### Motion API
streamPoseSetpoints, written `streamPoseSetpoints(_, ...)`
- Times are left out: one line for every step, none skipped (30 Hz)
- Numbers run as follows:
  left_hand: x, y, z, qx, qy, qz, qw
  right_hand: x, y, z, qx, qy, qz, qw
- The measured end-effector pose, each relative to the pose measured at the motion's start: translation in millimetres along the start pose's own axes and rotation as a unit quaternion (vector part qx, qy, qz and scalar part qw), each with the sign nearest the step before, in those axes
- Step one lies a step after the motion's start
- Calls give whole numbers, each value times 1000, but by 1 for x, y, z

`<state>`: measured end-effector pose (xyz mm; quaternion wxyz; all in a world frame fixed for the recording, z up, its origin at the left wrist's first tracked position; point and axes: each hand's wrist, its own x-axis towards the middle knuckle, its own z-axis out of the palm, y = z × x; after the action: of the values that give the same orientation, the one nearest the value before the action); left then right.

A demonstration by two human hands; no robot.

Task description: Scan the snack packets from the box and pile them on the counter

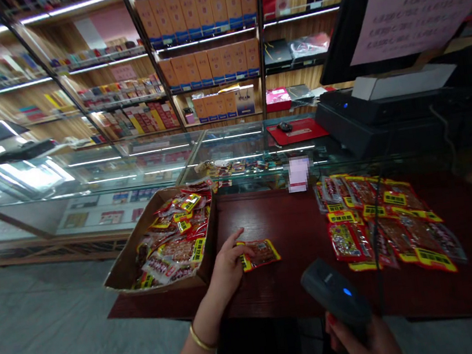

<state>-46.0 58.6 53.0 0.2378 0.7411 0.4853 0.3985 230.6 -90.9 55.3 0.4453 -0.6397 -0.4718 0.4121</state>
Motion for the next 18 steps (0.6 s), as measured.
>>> streamPoseSetpoints(-2,-5,0,27,-12,1,1000,0,1,-1,4,-2,1,1000)
streamPoseSetpoints(-4,-8,-1,44,-26,0,999,1,3,-1,5,-5,-1,1000)
streamPoseSetpoints(-6,-11,-2,52,-37,0,998,1,4,-2,2,-10,-3,1000)
streamPoseSetpoints(-7,-12,-3,56,-47,2,997,2,6,-2,-5,-18,-6,1000)
streamPoseSetpoints(-8,-11,-4,59,-52,6,997,4,7,-3,-14,-31,-8,999)
streamPoseSetpoints(-9,-11,-5,63,-53,12,997,5,8,-4,-23,-46,-11,999)
streamPoseSetpoints(-9,-9,-6,71,-50,22,996,7,9,-5,-31,-61,-15,998)
streamPoseSetpoints(-10,-7,-8,83,-45,34,995,8,9,-5,-37,-74,-17,996)
streamPoseSetpoints(-10,-6,-9,97,-41,48,993,9,9,-6,-41,-83,-18,996)
streamPoseSetpoints(-11,-5,-10,112,-38,64,991,9,10,-6,-43,-87,-18,995)
streamPoseSetpoints(-12,-4,-11,124,-36,81,988,9,10,-6,-45,-87,-15,995)
streamPoseSetpoints(-13,-4,-12,134,-34,98,986,9,10,-6,-47,-88,-10,995)
streamPoseSetpoints(-15,-4,-12,142,-31,114,983,8,10,-6,-47,-90,-5,995)
streamPoseSetpoints(-16,-5,-13,148,-27,129,980,8,11,-6,-47,-91,0,995)
streamPoseSetpoints(-18,-6,-13,152,-24,143,978,8,11,-6,-44,-93,4,995)
streamPoseSetpoints(-19,-7,-13,155,-21,156,975,8,12,-6,-41,-97,9,994)
streamPoseSetpoints(-21,-8,-13,157,-20,164,974,8,12,-5,-37,-100,12,994)
streamPoseSetpoints(-22,-9,-13,157,-20,168,973,8,12,-5,-35,-102,14,994)
